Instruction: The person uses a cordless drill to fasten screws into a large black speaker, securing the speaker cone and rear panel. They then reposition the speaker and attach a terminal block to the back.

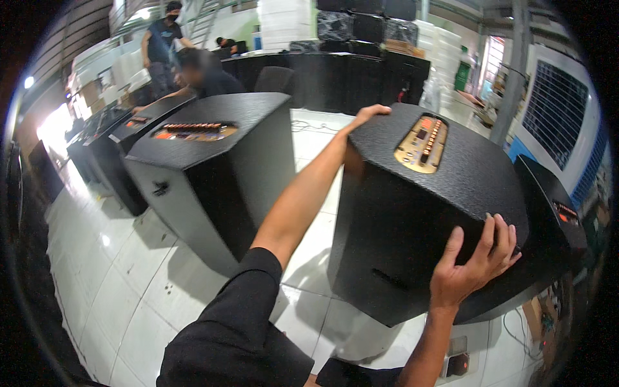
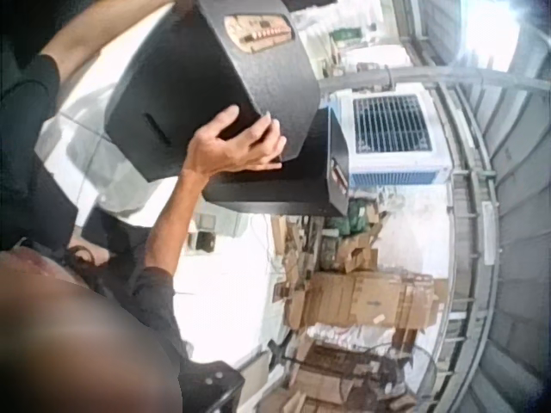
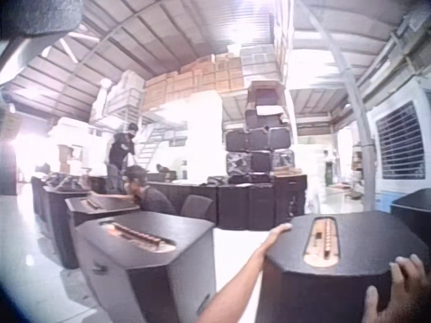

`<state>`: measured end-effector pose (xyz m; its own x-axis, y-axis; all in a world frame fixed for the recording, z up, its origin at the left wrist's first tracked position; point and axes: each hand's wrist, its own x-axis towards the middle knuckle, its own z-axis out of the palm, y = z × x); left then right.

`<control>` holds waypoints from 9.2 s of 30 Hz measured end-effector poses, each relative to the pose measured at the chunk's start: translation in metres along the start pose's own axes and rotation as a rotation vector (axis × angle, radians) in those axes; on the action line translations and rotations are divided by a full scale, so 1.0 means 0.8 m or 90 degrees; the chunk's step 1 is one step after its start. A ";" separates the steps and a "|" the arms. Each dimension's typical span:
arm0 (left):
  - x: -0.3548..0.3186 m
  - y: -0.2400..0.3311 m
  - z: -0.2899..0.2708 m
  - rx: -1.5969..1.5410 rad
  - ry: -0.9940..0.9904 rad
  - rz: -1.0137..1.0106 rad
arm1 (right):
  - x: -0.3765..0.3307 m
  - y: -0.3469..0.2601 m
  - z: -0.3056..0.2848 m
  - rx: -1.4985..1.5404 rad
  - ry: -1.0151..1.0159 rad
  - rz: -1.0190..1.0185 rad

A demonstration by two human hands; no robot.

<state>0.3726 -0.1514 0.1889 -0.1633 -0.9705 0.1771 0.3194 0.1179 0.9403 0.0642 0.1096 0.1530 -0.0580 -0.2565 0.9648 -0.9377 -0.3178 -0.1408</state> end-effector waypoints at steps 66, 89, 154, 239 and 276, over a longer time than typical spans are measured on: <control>-0.231 -0.227 0.038 -0.056 0.061 0.089 | -0.164 0.222 0.079 0.663 -0.044 0.317; -0.452 -0.298 0.106 0.272 0.273 -0.126 | -0.457 0.244 -0.186 -0.026 -0.796 0.440; -0.604 -0.003 -0.448 -0.070 0.480 -0.012 | -0.381 -0.028 -0.098 0.285 -0.783 0.505; -0.637 0.118 0.002 1.022 0.331 0.577 | -0.116 -0.355 -0.140 0.628 -0.183 0.417; -0.681 0.030 0.018 0.594 0.195 0.417 | -0.132 -0.384 -0.173 0.543 -0.068 0.116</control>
<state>0.4557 0.3830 0.1190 0.0499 -0.6630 0.7470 -0.5672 0.5968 0.5675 0.3108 0.3606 0.1247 -0.1099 -0.4399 0.8913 -0.3387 -0.8265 -0.4497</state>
